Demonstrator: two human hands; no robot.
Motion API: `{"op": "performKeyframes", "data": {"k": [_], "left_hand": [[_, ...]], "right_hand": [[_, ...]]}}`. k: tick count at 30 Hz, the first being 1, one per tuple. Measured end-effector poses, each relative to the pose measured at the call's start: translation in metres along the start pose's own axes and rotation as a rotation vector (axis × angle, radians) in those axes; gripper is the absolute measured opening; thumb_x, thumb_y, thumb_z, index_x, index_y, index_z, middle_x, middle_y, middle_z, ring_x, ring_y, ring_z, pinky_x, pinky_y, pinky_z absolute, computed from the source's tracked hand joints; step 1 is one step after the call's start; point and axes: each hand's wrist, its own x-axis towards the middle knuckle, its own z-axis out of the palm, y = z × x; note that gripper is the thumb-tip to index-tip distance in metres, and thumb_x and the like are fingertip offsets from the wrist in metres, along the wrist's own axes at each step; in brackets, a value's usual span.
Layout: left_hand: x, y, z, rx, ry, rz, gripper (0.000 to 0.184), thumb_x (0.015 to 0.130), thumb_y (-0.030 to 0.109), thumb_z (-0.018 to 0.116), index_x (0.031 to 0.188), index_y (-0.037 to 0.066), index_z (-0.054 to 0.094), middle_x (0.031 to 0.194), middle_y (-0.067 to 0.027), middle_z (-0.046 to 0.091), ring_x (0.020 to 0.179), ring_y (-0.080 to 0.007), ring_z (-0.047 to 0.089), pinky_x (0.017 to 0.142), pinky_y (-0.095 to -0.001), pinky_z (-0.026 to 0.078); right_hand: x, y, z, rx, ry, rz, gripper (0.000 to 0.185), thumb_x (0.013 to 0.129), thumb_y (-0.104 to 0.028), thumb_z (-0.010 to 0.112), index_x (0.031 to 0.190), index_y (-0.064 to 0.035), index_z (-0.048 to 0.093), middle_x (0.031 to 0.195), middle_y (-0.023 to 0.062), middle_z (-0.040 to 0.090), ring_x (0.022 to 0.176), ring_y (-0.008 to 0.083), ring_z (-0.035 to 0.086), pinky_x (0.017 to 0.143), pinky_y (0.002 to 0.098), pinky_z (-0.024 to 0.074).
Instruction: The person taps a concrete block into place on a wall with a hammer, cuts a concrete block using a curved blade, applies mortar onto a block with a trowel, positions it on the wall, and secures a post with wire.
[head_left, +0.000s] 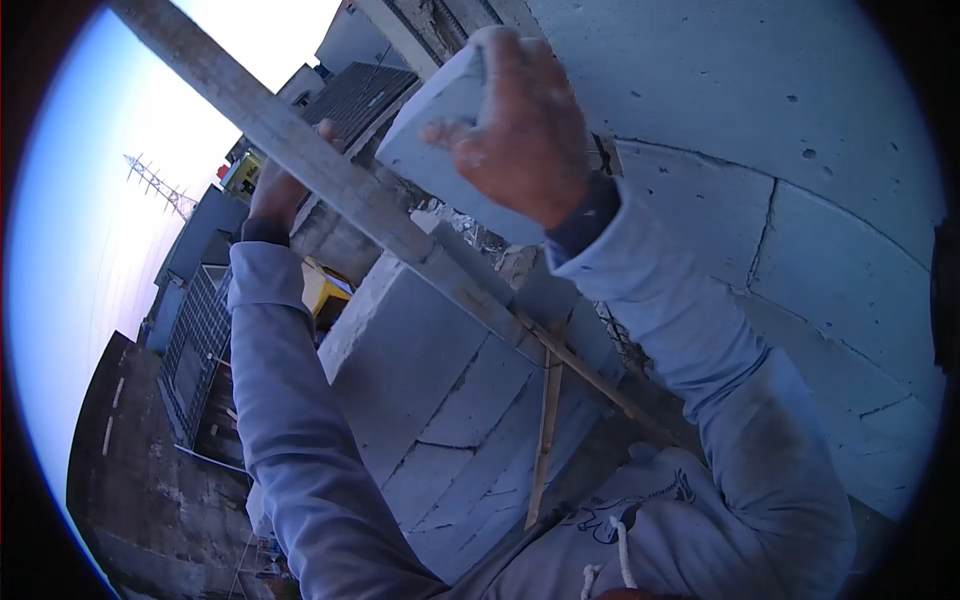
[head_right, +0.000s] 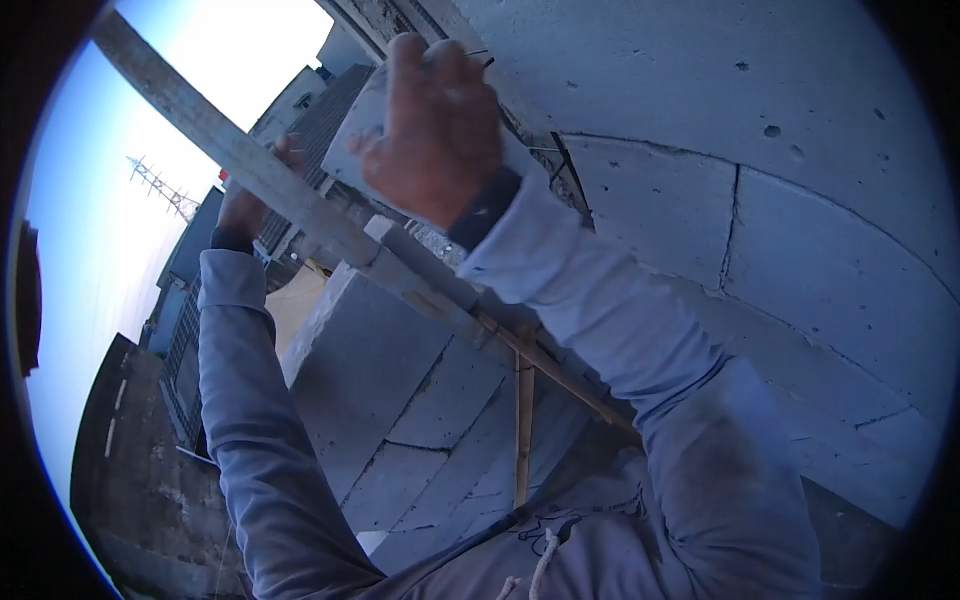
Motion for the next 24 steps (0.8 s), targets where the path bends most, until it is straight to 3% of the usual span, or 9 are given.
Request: {"op": "performKeyframes", "data": {"k": [3,6,8,13,15,18,21,24], "left_hand": [[0.013,0.005,0.017,-0.04,-0.107,0.078,0.078,0.08,0.056,0.067,0.135,0.004,0.046,0.118,-0.0136,0.06,0.113,-0.0232,0.055,0.096,-0.0371,0.044],[0.02,0.004,0.022,-0.115,-0.229,0.097,0.097,0.073,0.053,0.075,0.145,0.006,0.029,0.133,-0.0175,0.05,0.13,-0.0297,0.041,0.108,-0.043,0.032],[0.033,-0.001,0.019,-0.046,-0.291,0.123,0.097,0.072,0.051,0.077,0.145,0.006,0.031,0.132,-0.0174,0.05,0.13,-0.0297,0.042,0.108,-0.0435,0.031],[0.05,-0.005,0.016,0.119,-0.403,0.188,0.097,0.068,0.047,0.081,0.142,0.005,0.034,0.131,-0.017,0.051,0.129,-0.0295,0.043,0.109,-0.0439,0.031],[0.046,0.011,0.015,0.193,-0.329,0.211,0.098,0.065,0.044,0.083,0.141,0.004,0.036,0.129,-0.0168,0.052,0.127,-0.0292,0.045,0.109,-0.0426,0.032],[0.044,0.023,0.014,0.22,-0.416,0.096,0.093,0.064,0.043,0.084,0.136,0.002,0.042,0.123,-0.016,0.056,0.119,-0.0282,0.051,0.105,-0.0399,0.036],[0.046,0.028,0.01,0.267,-0.37,0.089,0.086,0.064,0.04,0.084,0.129,-0.003,0.047,0.115,-0.0165,0.06,0.105,-0.0272,0.06,0.096,-0.0386,0.045],[0.047,0.013,0.016,0.231,-0.18,0.066,0.076,0.066,0.043,0.081,0.117,-0.006,0.054,0.099,-0.0168,0.065,0.089,-0.0267,0.065,0.085,-0.0382,0.05]], "right_hand": [[0.014,0.0,0.027,-0.02,0.03,0.003,0.062,0.067,-0.024,0.08,0.111,-0.0018,0.043,0.095,0.0168,0.05,0.088,0.0313,0.052,0.078,0.0431,0.0442],[0.028,-0.006,0.05,-0.083,-0.043,0.075,0.066,0.067,-0.026,0.08,0.115,-0.0002,0.042,0.105,0.023,0.051,0.097,0.0378,0.053,0.083,0.0488,0.0446],[0.037,-0.007,0.065,-0.059,-0.102,0.107,0.07,0.067,-0.029,0.079,0.118,0.0006,0.042,0.111,0.0272,0.05,0.104,0.0411,0.053,0.087,0.0503,0.0451],[0.043,0.001,0.092,0.048,-0.203,0.179,0.075,0.066,-0.031,0.079,0.123,0.0012,0.041,0.113,0.0281,0.05,0.107,0.0435,0.053,0.09,0.05,0.0453],[0.043,0.005,0.102,0.081,-0.232,0.183,0.077,0.066,-0.032,0.079,0.124,0.0017,0.042,0.114,0.0282,0.051,0.108,0.0443,0.052,0.091,0.0497,0.0452],[0.043,0.011,0.119,0.137,-0.283,0.139,0.077,0.067,-0.034,0.08,0.125,0.0025,0.044,0.115,0.0274,0.052,0.11,0.0429,0.053,0.092,0.0478,0.0458],[0.054,0.023,0.136,0.254,-0.355,0.105,0.074,0.07,-0.036,0.078,0.124,0.0032,0.047,0.115,0.0263,0.056,0.11,0.0392,0.055,0.092,0.0451,0.0466],[0.062,0.031,0.14,0.272,-0.364,0.077,0.067,0.074,-0.035,0.075,0.122,0.0036,0.049,0.111,0.0258,0.06,0.106,0.0366,0.059,0.092,0.0434,0.0469]]}}
